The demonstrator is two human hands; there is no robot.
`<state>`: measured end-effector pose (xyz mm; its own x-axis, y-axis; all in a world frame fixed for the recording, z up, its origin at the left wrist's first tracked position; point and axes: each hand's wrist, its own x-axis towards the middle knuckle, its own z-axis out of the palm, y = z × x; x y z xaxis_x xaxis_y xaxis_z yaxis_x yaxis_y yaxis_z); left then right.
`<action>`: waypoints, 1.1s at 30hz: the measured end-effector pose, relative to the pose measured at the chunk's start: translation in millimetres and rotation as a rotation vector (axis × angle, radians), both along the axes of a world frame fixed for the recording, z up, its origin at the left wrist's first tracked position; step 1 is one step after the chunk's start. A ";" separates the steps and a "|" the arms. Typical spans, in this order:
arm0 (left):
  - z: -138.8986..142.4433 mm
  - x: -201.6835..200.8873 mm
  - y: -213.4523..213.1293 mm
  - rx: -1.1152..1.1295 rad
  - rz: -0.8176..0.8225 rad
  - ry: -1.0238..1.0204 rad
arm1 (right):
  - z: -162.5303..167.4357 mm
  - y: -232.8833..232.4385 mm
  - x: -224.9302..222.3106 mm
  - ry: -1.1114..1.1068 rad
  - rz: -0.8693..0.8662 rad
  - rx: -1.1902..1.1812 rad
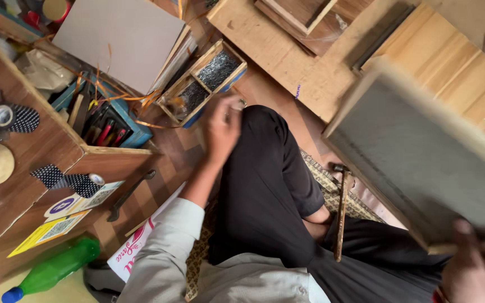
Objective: The person sits on the floor and uses a hammer to drive nails into wooden boards and frames. They repeatedly pick up boards, position them on a metal block, hammer nails, and then set the finished pieces aside.
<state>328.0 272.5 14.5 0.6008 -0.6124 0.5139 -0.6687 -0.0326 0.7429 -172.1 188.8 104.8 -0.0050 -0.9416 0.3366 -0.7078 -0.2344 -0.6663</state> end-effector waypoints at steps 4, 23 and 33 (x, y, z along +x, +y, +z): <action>-54.0 43.0 48.6 0.449 0.098 -0.119 | 37.3 -10.7 71.7 0.239 0.270 -0.081; -32.6 14.0 2.7 -0.009 -0.053 0.485 | 67.4 -85.1 175.3 0.165 0.625 -0.047; 157.1 -149.5 -107.0 -0.105 -0.644 -0.084 | 73.1 -90.5 150.7 -0.247 0.811 0.062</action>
<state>178.5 165.5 171.6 0.0861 -0.7802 0.6195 -0.5857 0.4634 0.6650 -21.4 98.2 177.9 0.6126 -0.7023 0.3626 -0.1687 -0.5643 -0.8081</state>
